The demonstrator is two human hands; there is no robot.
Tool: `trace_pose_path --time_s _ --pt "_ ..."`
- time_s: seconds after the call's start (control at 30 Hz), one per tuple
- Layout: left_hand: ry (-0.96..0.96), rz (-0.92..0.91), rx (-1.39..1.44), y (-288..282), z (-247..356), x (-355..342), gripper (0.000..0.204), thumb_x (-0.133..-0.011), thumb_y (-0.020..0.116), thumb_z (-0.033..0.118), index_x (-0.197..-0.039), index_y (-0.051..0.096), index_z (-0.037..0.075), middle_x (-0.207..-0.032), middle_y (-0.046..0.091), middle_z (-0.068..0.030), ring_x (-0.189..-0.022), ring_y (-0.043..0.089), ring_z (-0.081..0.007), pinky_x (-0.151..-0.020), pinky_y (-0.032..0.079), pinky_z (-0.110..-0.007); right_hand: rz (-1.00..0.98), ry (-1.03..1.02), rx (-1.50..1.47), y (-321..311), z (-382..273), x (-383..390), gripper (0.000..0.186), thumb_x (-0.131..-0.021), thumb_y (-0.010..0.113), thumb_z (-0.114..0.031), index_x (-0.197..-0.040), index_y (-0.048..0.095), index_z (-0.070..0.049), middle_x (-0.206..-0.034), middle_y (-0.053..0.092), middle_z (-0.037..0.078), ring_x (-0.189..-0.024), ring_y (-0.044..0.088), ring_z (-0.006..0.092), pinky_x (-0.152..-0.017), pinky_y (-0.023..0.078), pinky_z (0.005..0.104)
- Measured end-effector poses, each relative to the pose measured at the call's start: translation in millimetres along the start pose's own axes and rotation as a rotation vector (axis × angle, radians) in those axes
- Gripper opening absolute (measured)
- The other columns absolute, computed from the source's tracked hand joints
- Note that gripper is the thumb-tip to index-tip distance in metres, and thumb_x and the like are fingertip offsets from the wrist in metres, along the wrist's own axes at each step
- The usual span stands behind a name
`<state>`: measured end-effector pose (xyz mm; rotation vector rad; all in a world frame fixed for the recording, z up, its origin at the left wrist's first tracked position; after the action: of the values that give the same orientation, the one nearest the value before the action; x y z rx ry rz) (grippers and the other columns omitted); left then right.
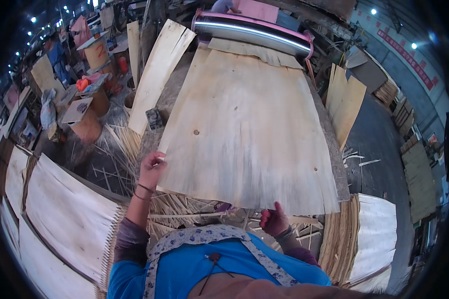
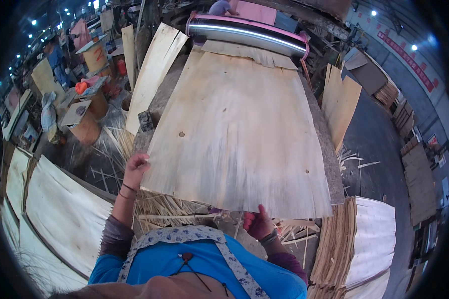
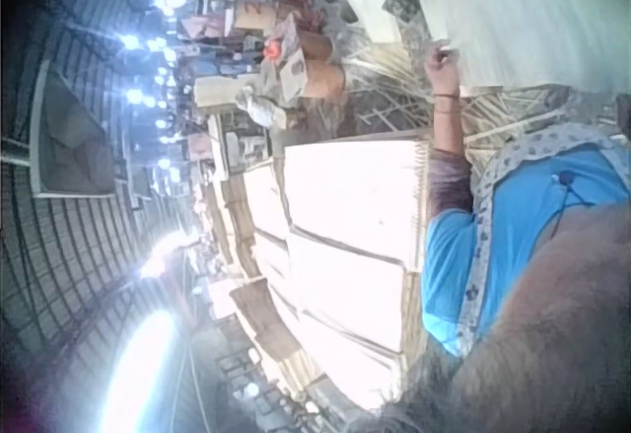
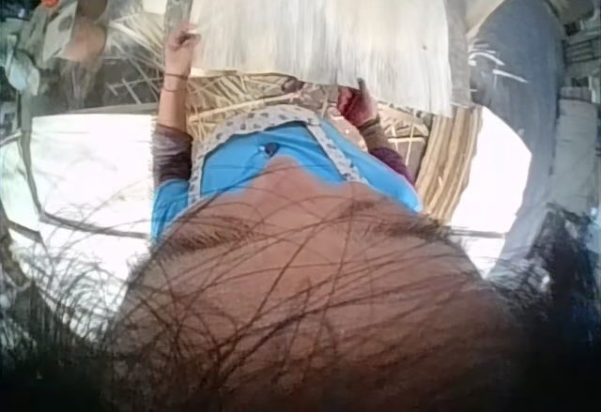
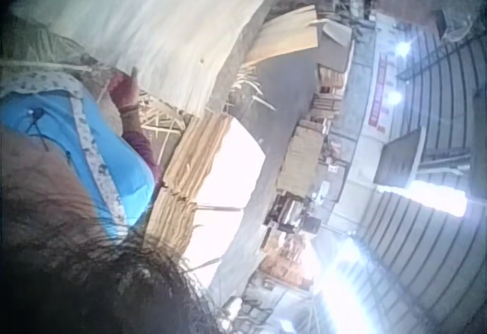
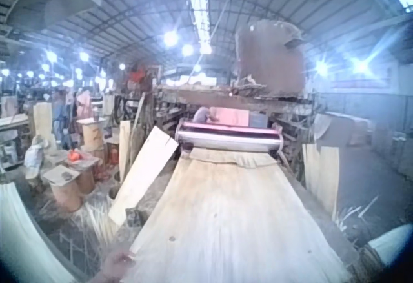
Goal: The person collects thin wood sheets from a roller machine and stacks them by hand. The person then carries the stack of wood sheets and places it onto a pile on the floor.
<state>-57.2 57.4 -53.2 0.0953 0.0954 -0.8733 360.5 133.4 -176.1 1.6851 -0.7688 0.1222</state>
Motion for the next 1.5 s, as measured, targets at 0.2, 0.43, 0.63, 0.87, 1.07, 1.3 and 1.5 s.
trace_pose_path --time_s 0.2,0.43,0.63,0.87,1.07,1.3,1.5 --pt "-0.283 -0.010 -0.063 -25 -89 11 0.030 -0.069 0.055 -0.004 -0.097 0.054 0.006 -0.071 0.053 -0.0008 -0.060 0.050 -0.0078 -0.049 0.041 -0.020 0.110 -0.122 0.161 4 -44 -25 0.017 -0.083 0.051 -0.027 -0.074 0.055 -0.013 -0.069 0.059 0.009 -0.056 0.051 0.0198 -0.054 0.042 0.0365" --pt "-0.383 0.131 -0.096 -22 -97 32 0.032 -0.073 0.055 0.004 -0.104 0.048 0.005 -0.079 0.056 -0.0065 -0.065 0.058 -0.0157 -0.051 0.045 -0.024 0.279 -0.286 0.416 13 -138 -88 0.016 -0.081 0.053 -0.027 -0.085 0.051 -0.012 -0.077 0.060 0.008 -0.060 0.054 0.0180 -0.052 0.044 0.0323" --pt "-0.402 0.193 -0.112 -35 -101 54 0.031 -0.074 0.055 0.005 -0.105 0.050 0.006 -0.080 0.058 -0.0091 -0.062 0.060 -0.0154 -0.048 0.046 -0.024 0.189 -0.260 0.325 0 -221 -200 0.018 -0.080 0.053 -0.025 -0.094 0.052 -0.012 -0.085 0.061 0.009 -0.069 0.057 0.0190 -0.060 0.047 0.0360" --pt "-0.422 0.191 -0.204 -24 -117 60 0.031 -0.072 0.056 0.006 -0.103 0.053 0.004 -0.079 0.059 -0.0064 -0.063 0.058 -0.0125 -0.051 0.045 -0.023 0.188 -0.479 0.099 8 -276 -308 0.018 -0.081 0.052 -0.025 -0.087 0.051 -0.009 -0.086 0.060 0.008 -0.075 0.057 0.0196 -0.068 0.047 0.0361" --pt "-0.048 0.155 -0.954 -23 -126 36 0.038 -0.069 0.062 0.017 -0.103 0.054 0.005 -0.083 0.058 -0.0119 -0.077 0.056 -0.0246 -0.068 0.047 -0.033 0.003 -0.340 0.286 19 -189 -262 0.034 -0.083 0.049 -0.027 -0.110 0.043 -0.007 -0.107 0.051 0.013 -0.096 0.050 0.0273 -0.082 0.042 0.0408" --pt "-0.271 -0.020 -0.984 -2 -131 20 0.040 -0.067 0.061 0.027 -0.103 0.055 0.009 -0.096 0.052 -0.0184 -0.082 0.055 -0.0311 -0.075 0.045 -0.036 -0.159 -0.200 0.502 21 -107 -131 0.043 -0.083 0.049 -0.029 -0.119 0.039 -0.007 -0.114 0.048 0.014 -0.103 0.048 0.0279 -0.086 0.040 0.0401" --pt "-0.166 0.059 -0.896 -4 -103 5 0.033 -0.066 0.064 0.022 -0.093 0.054 0.008 -0.074 0.055 -0.0149 -0.070 0.056 -0.0287 -0.065 0.046 -0.036 -0.128 0.190 0.348 24 -36 -67 0.040 -0.083 0.047 -0.038 -0.106 0.054 -0.006 -0.098 0.058 0.007 -0.085 0.056 0.0171 -0.068 0.045 0.0320"
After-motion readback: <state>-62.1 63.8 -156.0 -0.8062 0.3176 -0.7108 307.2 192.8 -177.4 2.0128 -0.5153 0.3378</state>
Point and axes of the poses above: each hand's wrist, its own x-axis away from the middle knuckle, its own y-axis out of the palm, z = x × y, the point moved 10 cm from there along -x, towards the middle knuckle
